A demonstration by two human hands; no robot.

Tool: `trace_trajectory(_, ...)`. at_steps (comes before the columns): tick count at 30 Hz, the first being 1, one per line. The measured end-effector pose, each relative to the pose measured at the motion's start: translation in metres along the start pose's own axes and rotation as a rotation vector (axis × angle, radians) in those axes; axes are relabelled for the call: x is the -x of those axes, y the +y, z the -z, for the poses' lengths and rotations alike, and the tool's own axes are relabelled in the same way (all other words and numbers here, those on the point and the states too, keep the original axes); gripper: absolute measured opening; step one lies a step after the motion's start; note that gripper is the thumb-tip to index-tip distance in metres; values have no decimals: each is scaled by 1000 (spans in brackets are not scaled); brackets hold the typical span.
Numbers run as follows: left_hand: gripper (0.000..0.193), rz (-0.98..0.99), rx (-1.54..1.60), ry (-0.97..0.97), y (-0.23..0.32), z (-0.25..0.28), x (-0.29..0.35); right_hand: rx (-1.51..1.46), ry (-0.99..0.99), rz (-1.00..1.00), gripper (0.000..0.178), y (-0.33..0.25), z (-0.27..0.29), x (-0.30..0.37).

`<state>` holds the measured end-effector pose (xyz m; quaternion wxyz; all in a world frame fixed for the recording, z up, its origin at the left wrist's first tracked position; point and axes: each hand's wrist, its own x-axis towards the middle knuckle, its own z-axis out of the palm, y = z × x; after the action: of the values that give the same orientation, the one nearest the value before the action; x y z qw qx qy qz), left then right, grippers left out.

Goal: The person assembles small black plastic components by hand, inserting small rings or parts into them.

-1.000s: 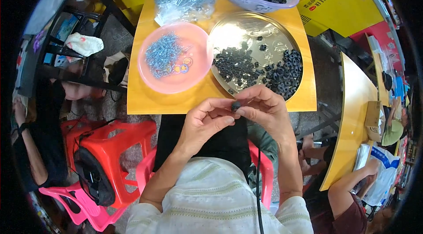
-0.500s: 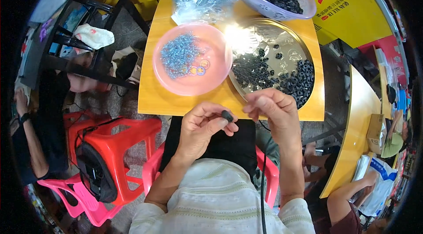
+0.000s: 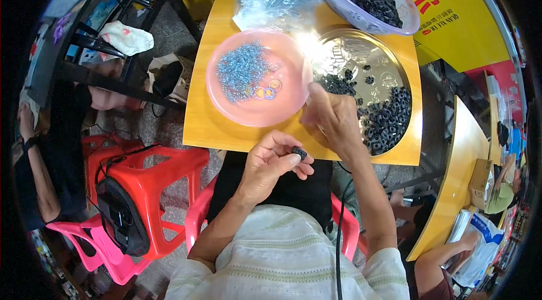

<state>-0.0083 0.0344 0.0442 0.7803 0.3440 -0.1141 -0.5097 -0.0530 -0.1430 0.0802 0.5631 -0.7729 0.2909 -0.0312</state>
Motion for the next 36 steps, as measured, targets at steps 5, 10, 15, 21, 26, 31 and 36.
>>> trace_trajectory(5, 15, 10, 32, 6, 2, 7, -3, 632, 347, 663, 13, -6, -17, -40)
trace_trajectory(10, 13, 23, 38, 16, 4, 9, -7, 811, 297, 749, 13, -3, -17, -78)
trace_trajectory(15, 13, 9, 18, 38, 7, 12, -11, 857, 250, 782, 9, 7, -23, -96)
trace_trajectory(21, 13, -3, 30, 29, 6, 14, -12, 983, 257, 732, 6, 6, -25, -101)
trace_trajectory(26, 15, -55, 21, 54, 3, 14, -9, 787, 194, 658, 8, -8, -20, -76)
trace_trajectory(31, 19, -137, 88, 93, 1, 22, -5, -210, -92, 197, 16, -23, -6, -32)
trace_trajectory(36, 17, -157, 117, 94, 11, 18, -1, -472, -199, 123, 19, -16, -3, 8)
